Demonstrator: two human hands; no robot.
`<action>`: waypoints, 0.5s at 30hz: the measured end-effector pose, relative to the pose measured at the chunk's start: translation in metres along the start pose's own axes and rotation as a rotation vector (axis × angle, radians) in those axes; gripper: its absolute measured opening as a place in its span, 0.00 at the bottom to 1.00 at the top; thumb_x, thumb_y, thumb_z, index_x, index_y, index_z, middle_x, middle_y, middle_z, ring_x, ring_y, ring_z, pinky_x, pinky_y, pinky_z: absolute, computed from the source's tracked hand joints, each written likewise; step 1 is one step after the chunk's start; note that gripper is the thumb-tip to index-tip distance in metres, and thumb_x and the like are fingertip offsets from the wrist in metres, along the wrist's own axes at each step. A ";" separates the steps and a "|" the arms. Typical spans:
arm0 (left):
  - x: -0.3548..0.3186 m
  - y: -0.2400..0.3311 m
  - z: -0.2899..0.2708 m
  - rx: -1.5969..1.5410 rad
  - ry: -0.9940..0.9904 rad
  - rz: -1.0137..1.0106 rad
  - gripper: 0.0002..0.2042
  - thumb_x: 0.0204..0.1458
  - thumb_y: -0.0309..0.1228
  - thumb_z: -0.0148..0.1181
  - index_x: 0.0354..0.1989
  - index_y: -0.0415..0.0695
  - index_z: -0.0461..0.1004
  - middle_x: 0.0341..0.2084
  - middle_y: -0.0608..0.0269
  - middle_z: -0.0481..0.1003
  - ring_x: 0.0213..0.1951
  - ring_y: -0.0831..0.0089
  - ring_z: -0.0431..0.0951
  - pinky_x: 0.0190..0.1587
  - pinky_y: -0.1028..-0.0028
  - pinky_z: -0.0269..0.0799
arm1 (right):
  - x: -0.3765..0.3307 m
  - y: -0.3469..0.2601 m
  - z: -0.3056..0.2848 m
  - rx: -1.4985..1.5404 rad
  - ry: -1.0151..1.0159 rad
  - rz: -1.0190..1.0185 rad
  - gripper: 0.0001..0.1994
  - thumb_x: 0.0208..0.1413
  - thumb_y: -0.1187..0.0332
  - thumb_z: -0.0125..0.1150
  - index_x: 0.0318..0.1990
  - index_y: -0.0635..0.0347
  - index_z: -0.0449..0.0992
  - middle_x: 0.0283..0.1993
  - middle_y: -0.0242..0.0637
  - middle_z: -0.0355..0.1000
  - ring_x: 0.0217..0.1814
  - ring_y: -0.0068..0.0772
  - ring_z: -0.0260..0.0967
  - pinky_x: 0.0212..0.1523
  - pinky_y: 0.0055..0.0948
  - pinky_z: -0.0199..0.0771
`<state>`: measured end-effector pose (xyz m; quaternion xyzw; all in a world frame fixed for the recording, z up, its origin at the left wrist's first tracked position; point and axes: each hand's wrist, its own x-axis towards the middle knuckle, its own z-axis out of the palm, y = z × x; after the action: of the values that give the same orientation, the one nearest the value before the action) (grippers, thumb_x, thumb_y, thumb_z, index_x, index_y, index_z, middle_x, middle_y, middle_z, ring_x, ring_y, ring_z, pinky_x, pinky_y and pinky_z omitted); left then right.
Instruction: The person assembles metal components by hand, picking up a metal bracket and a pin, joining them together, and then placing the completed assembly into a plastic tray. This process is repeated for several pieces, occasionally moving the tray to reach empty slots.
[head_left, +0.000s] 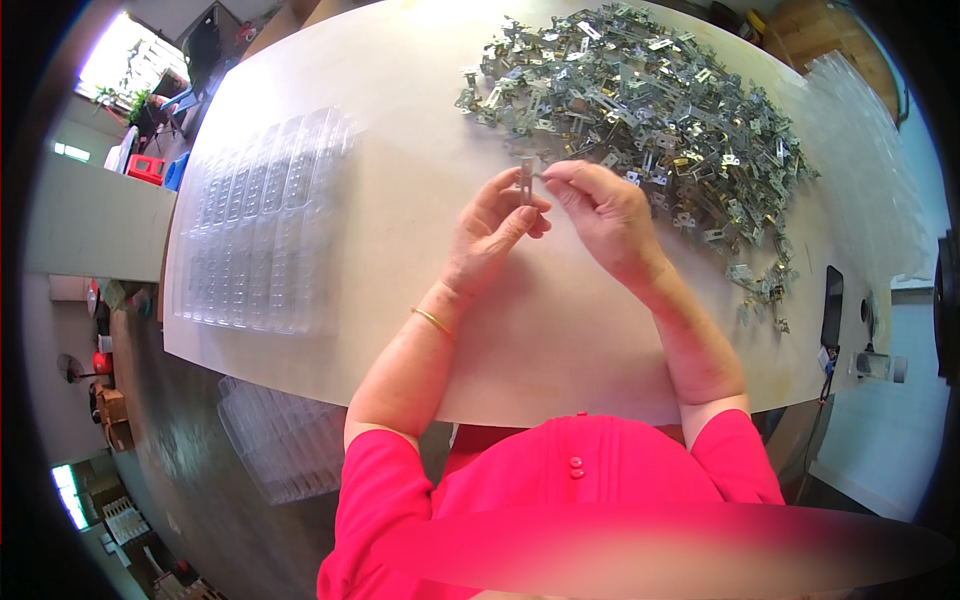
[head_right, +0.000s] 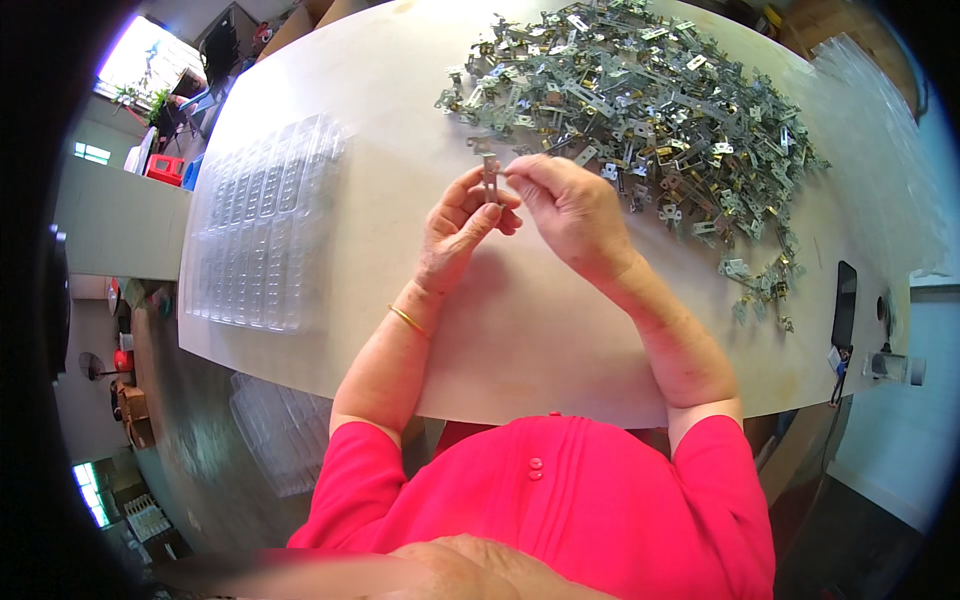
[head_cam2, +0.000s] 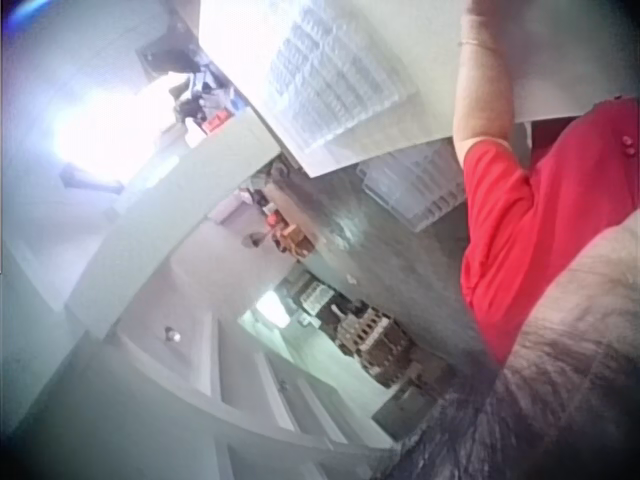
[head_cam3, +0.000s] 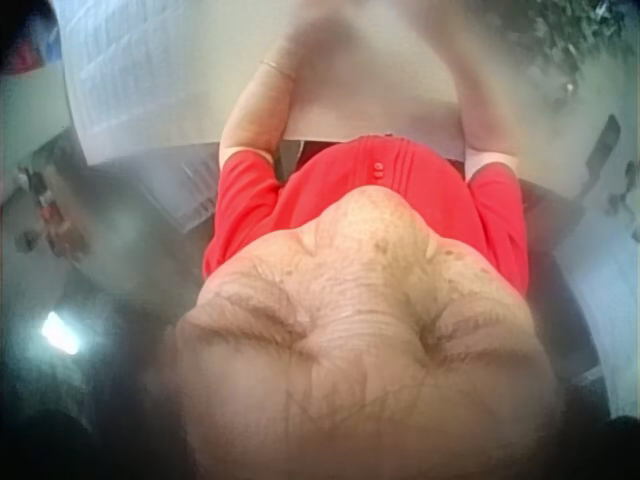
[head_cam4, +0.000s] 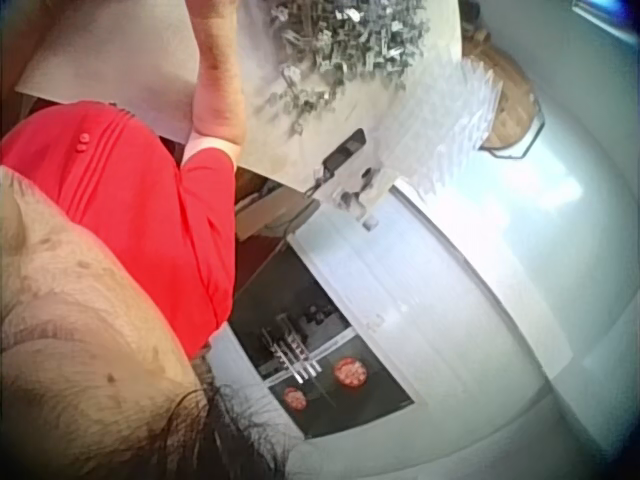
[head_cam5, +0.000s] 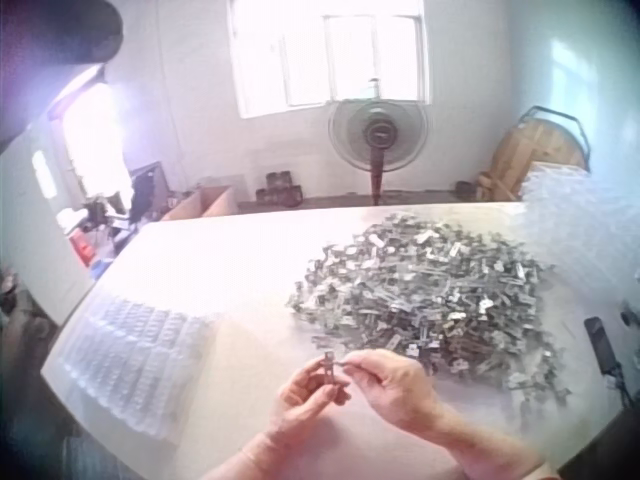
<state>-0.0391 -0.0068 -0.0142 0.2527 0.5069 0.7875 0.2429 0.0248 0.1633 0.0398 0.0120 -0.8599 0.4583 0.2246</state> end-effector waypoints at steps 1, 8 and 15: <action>0.000 -0.001 -0.002 -0.026 0.026 0.033 0.24 0.62 0.24 0.56 0.66 0.40 0.61 0.44 0.55 0.77 0.40 0.69 0.79 0.45 0.68 0.77 | -0.002 -0.001 0.002 -0.003 0.004 0.003 0.05 0.60 0.70 0.61 0.43 0.56 0.78 0.34 0.39 0.77 0.33 0.36 0.77 0.34 0.31 0.76; 0.001 -0.005 -0.006 -0.028 0.049 0.025 0.26 0.59 0.20 0.59 0.66 0.42 0.61 0.43 0.58 0.77 0.41 0.72 0.78 0.45 0.70 0.77 | -0.005 -0.005 0.005 -0.159 -0.037 -0.079 0.05 0.59 0.72 0.59 0.42 0.57 0.77 0.34 0.41 0.76 0.35 0.46 0.76 0.34 0.39 0.76; 0.003 -0.005 -0.002 0.017 0.054 0.031 0.27 0.57 0.18 0.61 0.66 0.43 0.62 0.43 0.61 0.77 0.41 0.77 0.76 0.47 0.74 0.76 | -0.006 -0.003 0.001 -0.349 -0.106 -0.227 0.01 0.55 0.73 0.56 0.35 0.55 0.73 0.29 0.39 0.73 0.32 0.45 0.75 0.30 0.40 0.74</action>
<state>-0.0419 -0.0045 -0.0196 0.2414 0.5161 0.7932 0.2149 0.0303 0.1593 0.0395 0.0940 -0.9299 0.2731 0.2279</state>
